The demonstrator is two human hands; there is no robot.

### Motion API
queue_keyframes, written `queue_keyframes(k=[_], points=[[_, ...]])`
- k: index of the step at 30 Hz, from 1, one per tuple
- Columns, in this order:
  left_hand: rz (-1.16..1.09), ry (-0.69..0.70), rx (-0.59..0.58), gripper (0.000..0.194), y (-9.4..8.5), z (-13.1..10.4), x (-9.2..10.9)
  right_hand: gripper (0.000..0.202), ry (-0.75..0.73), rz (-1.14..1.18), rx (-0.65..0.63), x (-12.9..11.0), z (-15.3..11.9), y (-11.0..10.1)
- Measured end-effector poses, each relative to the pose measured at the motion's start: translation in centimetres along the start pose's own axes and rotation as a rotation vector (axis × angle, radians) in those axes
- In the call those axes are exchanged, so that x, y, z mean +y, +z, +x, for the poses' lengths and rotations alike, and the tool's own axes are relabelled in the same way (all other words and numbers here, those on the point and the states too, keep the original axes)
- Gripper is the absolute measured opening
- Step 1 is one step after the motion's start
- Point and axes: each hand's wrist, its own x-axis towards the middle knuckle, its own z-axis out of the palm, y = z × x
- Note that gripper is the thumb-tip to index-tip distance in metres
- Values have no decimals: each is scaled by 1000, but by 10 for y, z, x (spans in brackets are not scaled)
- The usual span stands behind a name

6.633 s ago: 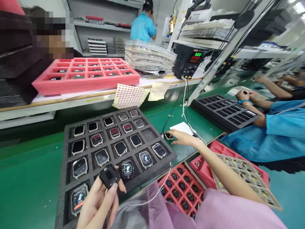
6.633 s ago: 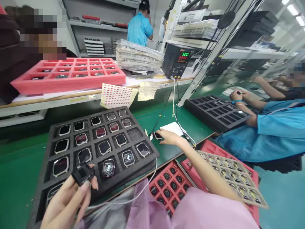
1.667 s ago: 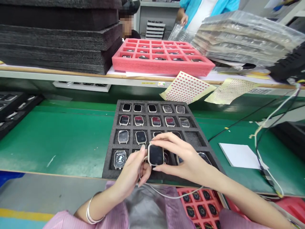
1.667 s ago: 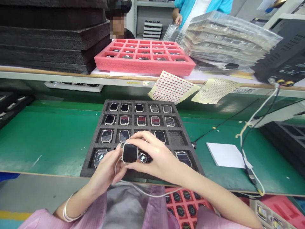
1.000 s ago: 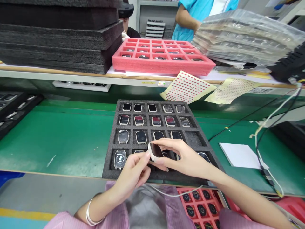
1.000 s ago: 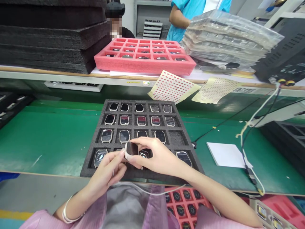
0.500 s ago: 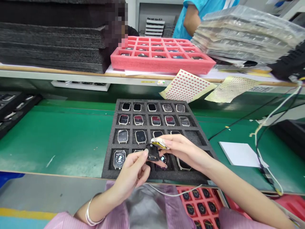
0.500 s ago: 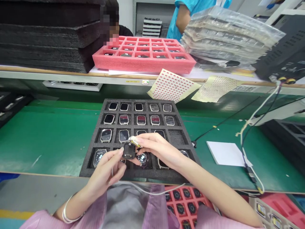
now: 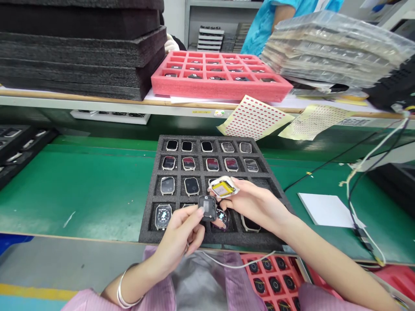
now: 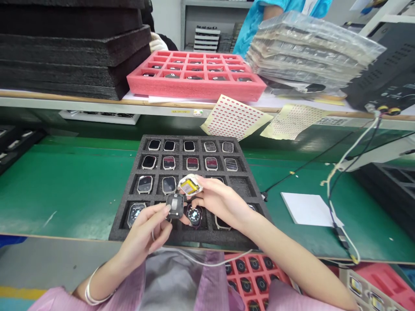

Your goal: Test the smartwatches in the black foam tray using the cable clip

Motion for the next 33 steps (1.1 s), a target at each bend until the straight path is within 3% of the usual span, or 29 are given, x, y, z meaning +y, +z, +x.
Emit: queue_keyframes(k=[6,9,11,16,20,27,33], points=[[26,-16,27,33,1,-2,3,38,-85,66,106,-8,-5,1],[46,-21,23,34,2,-3,4,39,-157,-13,89,-5,-8,0],[48,-12,21,33,1,-3,2,40,-228,-211,40,0,-11,2],[66,48,43,34,-1,-2,-8,40,-522,-997,35,13,-20,18],[112,74,38,36,0,-2,-7,39,-606,-1284,51,18,-22,23],[226,38,15,27,3,-3,1,38,-513,-1316,-8,14,-20,20],[184,74,40,27,1,-2,-3,37,-480,-1231,-29,16,-19,24]])
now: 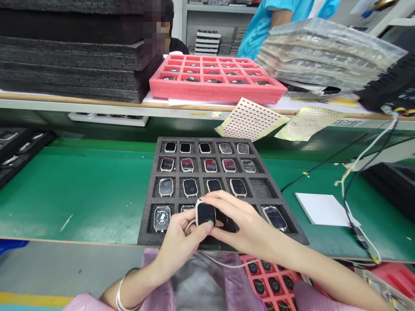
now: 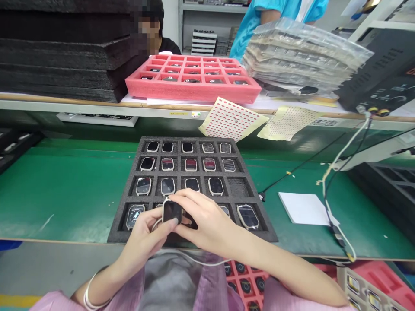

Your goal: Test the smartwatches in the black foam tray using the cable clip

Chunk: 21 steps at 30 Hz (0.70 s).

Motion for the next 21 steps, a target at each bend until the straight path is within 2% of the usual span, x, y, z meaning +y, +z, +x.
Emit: queue_keyframes(k=[7,15,19,21], points=[[-2,49,-53,20,0,-5,2,36,2,-4,2,-5,-4,2],[88,42,-32,27,1,-7,0,38,-41,11,77,-6,-6,3],[156,10,-76,37,2,-5,-2,36,26,117,58,-7,-9,-14],[181,-1,-112,37,4,-5,-2,36,79,128,141,-1,-21,-30]])
